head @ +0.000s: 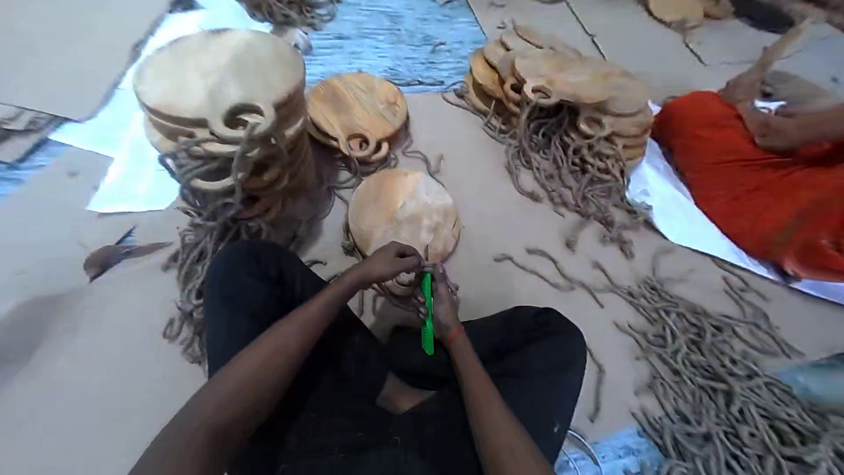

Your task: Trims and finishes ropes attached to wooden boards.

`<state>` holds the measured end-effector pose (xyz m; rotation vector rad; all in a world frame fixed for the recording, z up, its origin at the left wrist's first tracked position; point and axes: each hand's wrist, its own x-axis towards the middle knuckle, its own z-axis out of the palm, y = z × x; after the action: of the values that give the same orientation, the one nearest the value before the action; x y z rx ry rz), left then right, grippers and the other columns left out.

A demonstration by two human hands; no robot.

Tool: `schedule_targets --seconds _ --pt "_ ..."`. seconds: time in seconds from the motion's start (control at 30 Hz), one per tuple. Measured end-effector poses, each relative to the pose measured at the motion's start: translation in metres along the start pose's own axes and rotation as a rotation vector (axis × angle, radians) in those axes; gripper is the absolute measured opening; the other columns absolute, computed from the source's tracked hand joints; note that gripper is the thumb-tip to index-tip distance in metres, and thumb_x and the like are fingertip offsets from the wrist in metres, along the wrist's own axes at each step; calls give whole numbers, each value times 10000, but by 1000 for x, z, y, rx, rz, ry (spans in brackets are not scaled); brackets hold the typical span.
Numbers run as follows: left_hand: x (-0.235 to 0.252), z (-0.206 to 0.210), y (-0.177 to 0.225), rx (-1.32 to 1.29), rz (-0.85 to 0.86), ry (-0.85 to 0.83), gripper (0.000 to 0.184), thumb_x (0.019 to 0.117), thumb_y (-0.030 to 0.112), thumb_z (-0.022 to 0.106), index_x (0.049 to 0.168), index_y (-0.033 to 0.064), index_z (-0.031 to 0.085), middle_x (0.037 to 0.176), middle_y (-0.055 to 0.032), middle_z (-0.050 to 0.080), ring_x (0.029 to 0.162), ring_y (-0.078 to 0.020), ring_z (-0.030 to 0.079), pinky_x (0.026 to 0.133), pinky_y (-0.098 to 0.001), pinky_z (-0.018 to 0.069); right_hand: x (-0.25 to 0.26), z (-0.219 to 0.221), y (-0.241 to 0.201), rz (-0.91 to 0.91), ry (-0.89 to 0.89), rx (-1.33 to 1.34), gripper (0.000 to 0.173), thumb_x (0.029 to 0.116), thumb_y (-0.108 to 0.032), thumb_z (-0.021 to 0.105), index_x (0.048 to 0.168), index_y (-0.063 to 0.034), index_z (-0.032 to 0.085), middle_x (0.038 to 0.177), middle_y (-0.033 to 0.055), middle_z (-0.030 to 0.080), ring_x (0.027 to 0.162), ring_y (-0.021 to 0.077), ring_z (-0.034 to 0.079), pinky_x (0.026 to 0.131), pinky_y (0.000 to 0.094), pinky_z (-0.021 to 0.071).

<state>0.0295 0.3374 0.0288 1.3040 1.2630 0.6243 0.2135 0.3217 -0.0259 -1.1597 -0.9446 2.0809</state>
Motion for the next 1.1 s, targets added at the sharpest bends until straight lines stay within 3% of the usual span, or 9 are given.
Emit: schedule_targets --seconds 0.07,0.17,0.23,0.53,0.63,0.8,1.0,1.1 --pt "-1 1 1 -23 -6 6 286 1075 177 505 1021 -26 699 811 -41 608 703 -76 520 689 -286 458 -1 1 1 10 -7 -18 656 1057 -634 134 943 -137 546 568 -53 434 419 47 398 401 192 380" --pt "-10 3 15 -2 -33 36 270 1072 159 519 948 -7 693 747 -26 559 666 -78 477 641 -274 415 -5 8 -1 19 13 -12 613 1090 -554 140 914 -115 531 560 -48 420 410 44 386 395 184 374" --pt "0 -1 0 -6 8 -8 242 1050 160 548 966 -6 703 774 -23 600 704 -76 525 697 -295 452 -7 11 0 31 32 -12 570 1108 -508 164 903 -108 516 559 -38 421 408 48 391 396 185 377" --pt "1 -3 -2 12 -14 -59 190 998 171 665 1056 -3 716 809 -50 637 700 -83 539 690 -298 470 -3 10 4 69 96 -83 569 1095 -557 214 908 -116 521 548 -35 392 395 64 369 386 206 370" --pt "0 -3 2 56 -36 -72 236 1020 180 633 1117 -25 700 894 -117 661 782 -156 581 763 -386 495 -6 7 4 78 64 -144 599 1056 -652 225 920 -154 529 555 -45 385 398 59 354 381 209 359" --pt "0 -4 -2 42 18 -53 203 1028 162 616 1047 -18 707 850 -90 653 746 -121 564 721 -343 482 -10 3 8 76 16 -147 663 979 -785 262 931 -195 560 548 -48 363 372 59 314 347 212 326" --pt "0 -6 3 -58 31 -90 191 1028 138 594 1010 -20 700 826 -47 644 725 -62 554 693 -274 472 -15 -2 6 -18 -86 -110 617 984 -768 307 926 -214 572 538 -53 373 356 45 320 339 193 325" --pt "-1 -7 6 -29 25 -114 189 1013 137 623 1012 -35 703 855 -68 649 762 -90 559 740 -317 483 -16 0 7 -35 -44 -189 601 993 -758 281 941 -219 543 539 -50 365 363 57 317 346 213 330"
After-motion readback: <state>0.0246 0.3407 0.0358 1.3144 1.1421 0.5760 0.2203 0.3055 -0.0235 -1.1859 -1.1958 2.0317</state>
